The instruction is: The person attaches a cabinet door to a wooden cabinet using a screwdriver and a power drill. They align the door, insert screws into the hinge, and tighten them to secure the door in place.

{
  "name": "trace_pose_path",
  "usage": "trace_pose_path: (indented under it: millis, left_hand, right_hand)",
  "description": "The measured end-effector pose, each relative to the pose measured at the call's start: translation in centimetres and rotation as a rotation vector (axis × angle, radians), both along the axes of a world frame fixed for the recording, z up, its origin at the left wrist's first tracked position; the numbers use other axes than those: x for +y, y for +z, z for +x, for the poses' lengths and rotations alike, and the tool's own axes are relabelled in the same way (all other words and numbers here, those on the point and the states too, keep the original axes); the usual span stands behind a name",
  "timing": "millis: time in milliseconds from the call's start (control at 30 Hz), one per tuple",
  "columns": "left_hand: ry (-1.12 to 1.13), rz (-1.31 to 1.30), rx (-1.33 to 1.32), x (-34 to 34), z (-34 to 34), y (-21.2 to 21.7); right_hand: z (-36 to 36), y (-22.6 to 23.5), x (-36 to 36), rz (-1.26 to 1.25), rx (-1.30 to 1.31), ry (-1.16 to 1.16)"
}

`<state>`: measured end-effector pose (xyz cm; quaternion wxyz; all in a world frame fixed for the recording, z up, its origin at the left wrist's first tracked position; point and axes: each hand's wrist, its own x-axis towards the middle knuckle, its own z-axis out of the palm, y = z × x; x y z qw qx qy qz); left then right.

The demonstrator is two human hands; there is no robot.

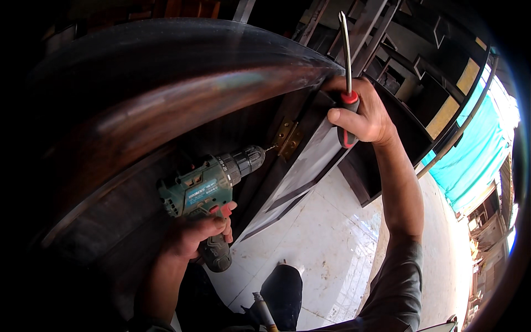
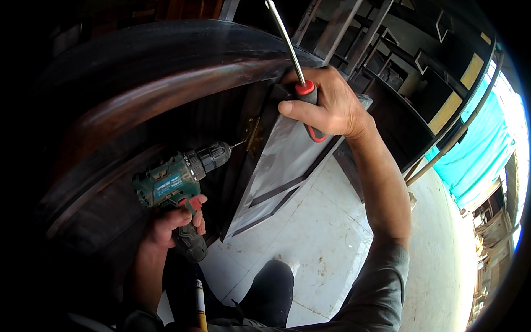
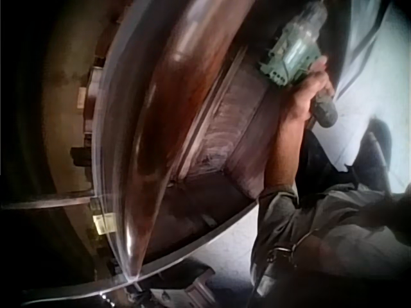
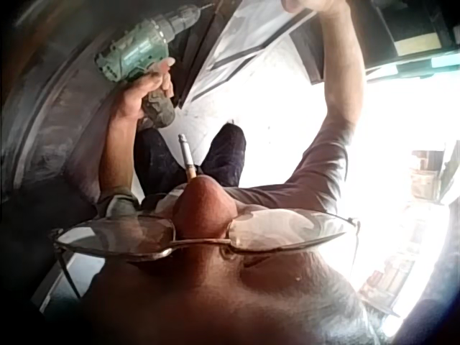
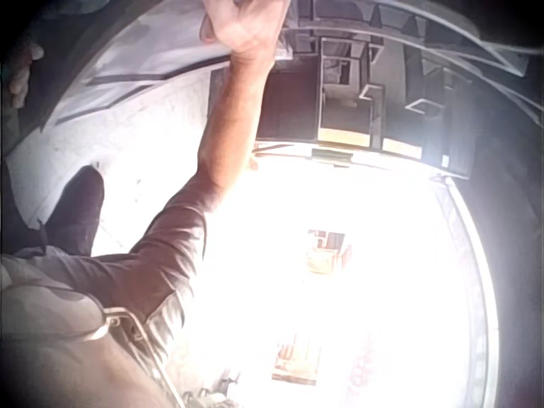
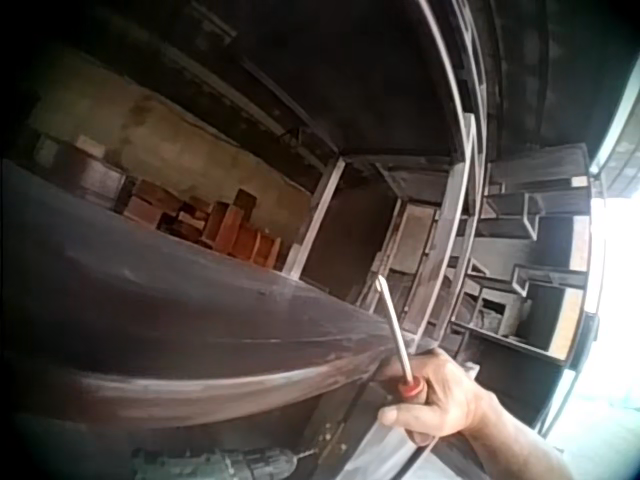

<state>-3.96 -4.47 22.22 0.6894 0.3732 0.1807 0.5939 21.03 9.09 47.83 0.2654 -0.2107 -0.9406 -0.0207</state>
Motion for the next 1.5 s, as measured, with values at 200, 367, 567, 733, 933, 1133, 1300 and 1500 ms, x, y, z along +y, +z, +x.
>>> trace_pose_path:
  millis: [200, 367, 567, 733, 933, 1133, 1300, 1500]
  left_hand:
    - [0.018, 0.011, 0.008, 0.1, 0.0, -0.2]
    - [0.015, 0.02, 0.003, 0.0, -0.1, -0.1]
    - [0.01, 0.032, 0.002, 0.1, -0.2, -0.1]
    - [0.139, -0.036, 0.153, -0.5, -0.1, 2.0]
    - [0.173, 0.045, 0.32, -0.9, -0.7, 5.0]
    - [0.208, 0.064, 0.391, -0.8, -0.9, 5.1]
    - [0.202, -0.002, 0.332, -0.9, -0.6, 5.2]
    - [0.241, -0.021, 0.345, -0.9, -0.5, 5.3]
  right_hand:
    - [-0.1, -0.2, 0.3, -0.011, 0.014, 0.014]
    - [0.0, -0.2, 0.4, -0.02, 0.028, 0.028]
    - [-0.1, -0.2, 0.3, -0.045, 0.007, -0.019]
    - [-0.4, 0.4, 0.7, -0.025, 0.01, -0.019]
    - [-0.6, 0.6, 0.9, -0.027, 0.012, -0.023]
    - [-1.0, 0.5, 0.9, -0.023, 0.025, -0.037]
    - [-0.8, 0.2, 1.0, -0.002, 0.017, -0.035]
    - [-0.6, 0.1, 0.8, -0.015, 0.018, -0.023]
